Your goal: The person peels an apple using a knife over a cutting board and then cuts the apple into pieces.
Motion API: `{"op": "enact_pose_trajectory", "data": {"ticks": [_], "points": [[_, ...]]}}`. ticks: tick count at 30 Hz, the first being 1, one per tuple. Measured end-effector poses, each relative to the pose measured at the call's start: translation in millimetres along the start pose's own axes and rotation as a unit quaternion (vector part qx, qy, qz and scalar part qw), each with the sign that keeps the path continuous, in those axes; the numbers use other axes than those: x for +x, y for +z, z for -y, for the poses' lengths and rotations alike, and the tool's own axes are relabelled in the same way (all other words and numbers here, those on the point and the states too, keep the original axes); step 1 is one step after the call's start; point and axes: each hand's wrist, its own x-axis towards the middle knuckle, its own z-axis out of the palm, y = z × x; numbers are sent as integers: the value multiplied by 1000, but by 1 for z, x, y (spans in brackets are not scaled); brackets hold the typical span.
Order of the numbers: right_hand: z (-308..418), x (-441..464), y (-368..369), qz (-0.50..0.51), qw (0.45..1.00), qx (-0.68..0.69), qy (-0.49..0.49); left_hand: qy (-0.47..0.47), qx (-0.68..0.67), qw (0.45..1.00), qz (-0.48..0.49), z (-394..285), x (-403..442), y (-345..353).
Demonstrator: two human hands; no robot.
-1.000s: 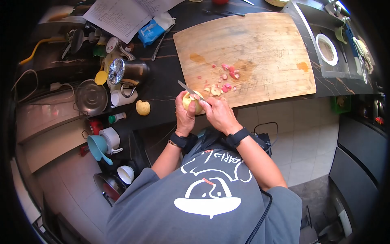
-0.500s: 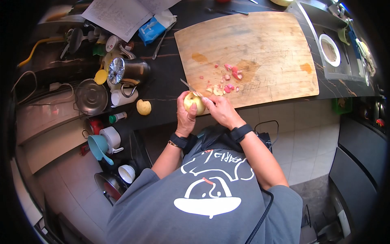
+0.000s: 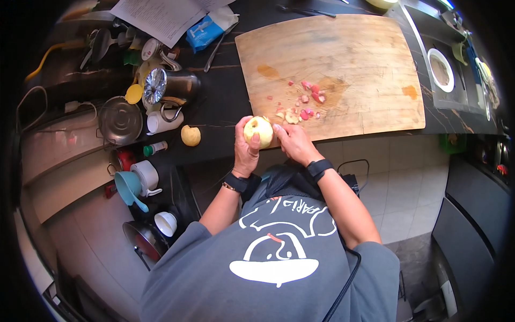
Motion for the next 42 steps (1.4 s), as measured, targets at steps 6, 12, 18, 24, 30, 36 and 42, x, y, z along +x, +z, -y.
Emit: {"op": "enact_pose_trajectory", "data": {"ticks": [6, 12, 18, 24, 30, 36, 42], "points": [[0, -4, 6, -74, 983, -72, -150, -31, 95, 993, -63, -25, 12, -1], [20, -27, 5, -74, 970, -110, -203, -110, 73, 990, -41, -15, 17, -12], [21, -31, 4, -109, 959, -147, -214, -47, 94, 994, -27, -18, 14, 3], [16, -31, -2, -143, 948, -161, -233, -43, 102, 993, -28, -19, 12, 11], [15, -32, -5, -132, 949, -161, -236, -29, 82, 996, -17, -13, 14, 11], [20, -35, -2, -172, 931, -223, -233, -46, 75, 996, -24, -8, 15, 14], [22, -30, -1, -179, 933, -220, -224, -56, 85, 995, -17, -11, 19, 13]]}}
